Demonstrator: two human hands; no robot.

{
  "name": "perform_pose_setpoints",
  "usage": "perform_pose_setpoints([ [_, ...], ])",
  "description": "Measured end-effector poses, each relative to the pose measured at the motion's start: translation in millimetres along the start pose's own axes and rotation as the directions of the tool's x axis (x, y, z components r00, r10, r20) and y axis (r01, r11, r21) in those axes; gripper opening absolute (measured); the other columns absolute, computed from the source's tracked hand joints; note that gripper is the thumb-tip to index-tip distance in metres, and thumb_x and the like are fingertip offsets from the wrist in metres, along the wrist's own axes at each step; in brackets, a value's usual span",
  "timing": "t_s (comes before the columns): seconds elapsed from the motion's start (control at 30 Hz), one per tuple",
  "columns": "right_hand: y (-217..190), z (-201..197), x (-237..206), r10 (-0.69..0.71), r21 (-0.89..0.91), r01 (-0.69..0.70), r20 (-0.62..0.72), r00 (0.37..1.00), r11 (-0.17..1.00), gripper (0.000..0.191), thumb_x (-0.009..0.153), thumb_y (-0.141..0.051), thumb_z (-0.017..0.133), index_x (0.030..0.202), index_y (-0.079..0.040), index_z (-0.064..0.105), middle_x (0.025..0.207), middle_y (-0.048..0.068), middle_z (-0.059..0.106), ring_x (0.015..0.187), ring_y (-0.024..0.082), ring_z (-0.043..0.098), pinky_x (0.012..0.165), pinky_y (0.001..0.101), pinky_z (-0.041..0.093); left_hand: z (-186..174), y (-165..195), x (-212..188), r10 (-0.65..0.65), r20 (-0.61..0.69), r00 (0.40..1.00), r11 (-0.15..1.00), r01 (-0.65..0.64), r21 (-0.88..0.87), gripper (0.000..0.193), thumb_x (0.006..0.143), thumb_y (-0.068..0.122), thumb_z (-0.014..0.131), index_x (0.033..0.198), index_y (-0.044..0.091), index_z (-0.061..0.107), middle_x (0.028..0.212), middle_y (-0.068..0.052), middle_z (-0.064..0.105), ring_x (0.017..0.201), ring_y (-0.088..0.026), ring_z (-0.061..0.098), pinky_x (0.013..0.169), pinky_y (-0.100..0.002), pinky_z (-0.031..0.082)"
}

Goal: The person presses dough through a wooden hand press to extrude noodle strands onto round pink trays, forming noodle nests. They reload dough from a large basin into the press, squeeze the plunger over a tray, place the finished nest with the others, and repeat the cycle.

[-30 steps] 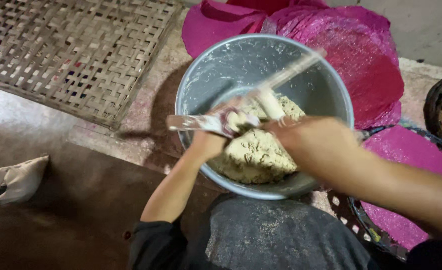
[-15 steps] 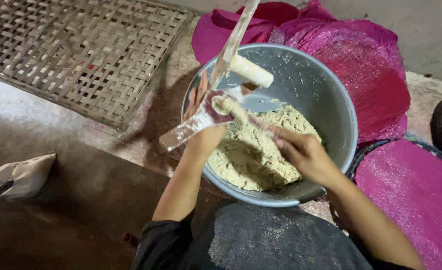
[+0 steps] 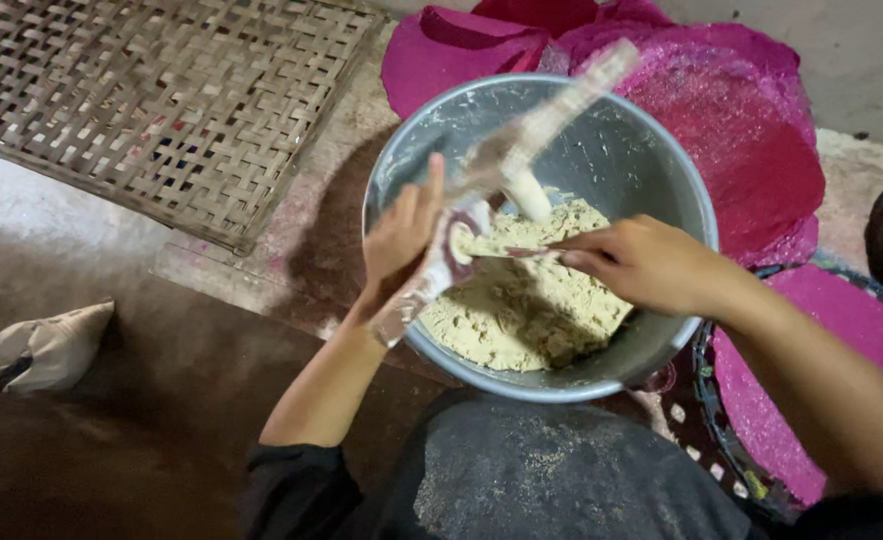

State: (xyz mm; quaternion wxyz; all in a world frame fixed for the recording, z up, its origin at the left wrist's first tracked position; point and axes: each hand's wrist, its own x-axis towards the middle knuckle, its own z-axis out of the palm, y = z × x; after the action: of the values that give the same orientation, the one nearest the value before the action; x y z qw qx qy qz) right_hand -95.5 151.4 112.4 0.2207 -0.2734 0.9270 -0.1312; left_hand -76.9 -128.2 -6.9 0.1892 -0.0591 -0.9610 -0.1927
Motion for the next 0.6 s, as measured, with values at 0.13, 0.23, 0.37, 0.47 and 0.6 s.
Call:
perform_pose_setpoints([
  [0.13,-29.9,22.0,9.9,-0.174,-0.533,0.106,-0.078,0.982,0.839,0.024,0.104,-0.03,0.056,0.119,-0.021,0.073,0.08,0.009,0.071,0.067,0.025,0.069,0.051,0.0385,0.05,18.3,21.7,-7.1,0.238,0.025,0.971,0.968,-0.235,-0.093,0.075,0.085,0.039,0.073,0.148,0.014,0.041,0.143,-0.02,0.057,0.115,-0.038,0.063,0.089,-0.044,0.054],
  [0.23,-51.9,22.9,-5.6,-0.267,-0.726,0.073,-0.155,0.951,0.684,0.034,0.098,-0.018,0.057,0.132,-0.013,0.064,0.083,0.007,0.07,0.066,0.02,0.073,0.047,0.0332,0.054,19.9,13.4,-2.7,0.108,0.125,0.986,0.985,-0.089,-0.149,0.074,0.088,0.036,0.073,0.152,0.014,0.042,0.149,-0.022,0.052,0.131,-0.04,0.053,0.107,-0.047,0.043],
  [0.37,-42.3,-3.2,-34.6,0.073,-0.643,-0.136,-0.124,0.99,0.754,0.042,0.108,-0.032,0.049,0.149,-0.022,0.055,0.092,0.007,0.069,0.08,0.023,0.073,0.055,0.0369,0.058,-2.2,-36.7,12.0,-0.193,0.06,0.979,0.936,0.202,-0.289,0.059,0.088,0.024,0.075,0.141,0.006,0.055,0.138,-0.016,0.062,0.125,-0.029,0.062,0.105,-0.043,0.051],
  [0.47,-22.2,3.7,-19.7,-0.183,-0.48,0.041,-0.253,0.95,0.876,0.051,0.097,-0.039,0.057,0.146,-0.029,0.049,0.116,0.019,0.064,0.103,0.033,0.067,0.077,0.0447,0.06,-12.4,-65.7,16.0,-0.521,0.234,0.821,0.635,0.556,-0.536,0.038,0.086,0.014,0.07,0.124,0.008,0.069,0.116,-0.013,0.07,0.098,-0.027,0.063,0.082,-0.045,0.052],
  [0.6,10.1,29.1,27.9,-0.501,-0.058,0.584,-0.586,0.637,0.81,0.08,0.107,-0.033,0.055,0.169,-0.027,0.006,0.162,0.039,0.024,0.148,0.048,0.029,0.115,0.0642,0.034,15.2,-34.3,-4.2,-0.24,0.337,0.91,-0.217,0.288,-0.933,0.045,0.073,-0.006,0.066,0.116,0.006,0.064,0.104,-0.008,0.068,0.093,-0.017,0.067,0.075,-0.029,0.056],
])
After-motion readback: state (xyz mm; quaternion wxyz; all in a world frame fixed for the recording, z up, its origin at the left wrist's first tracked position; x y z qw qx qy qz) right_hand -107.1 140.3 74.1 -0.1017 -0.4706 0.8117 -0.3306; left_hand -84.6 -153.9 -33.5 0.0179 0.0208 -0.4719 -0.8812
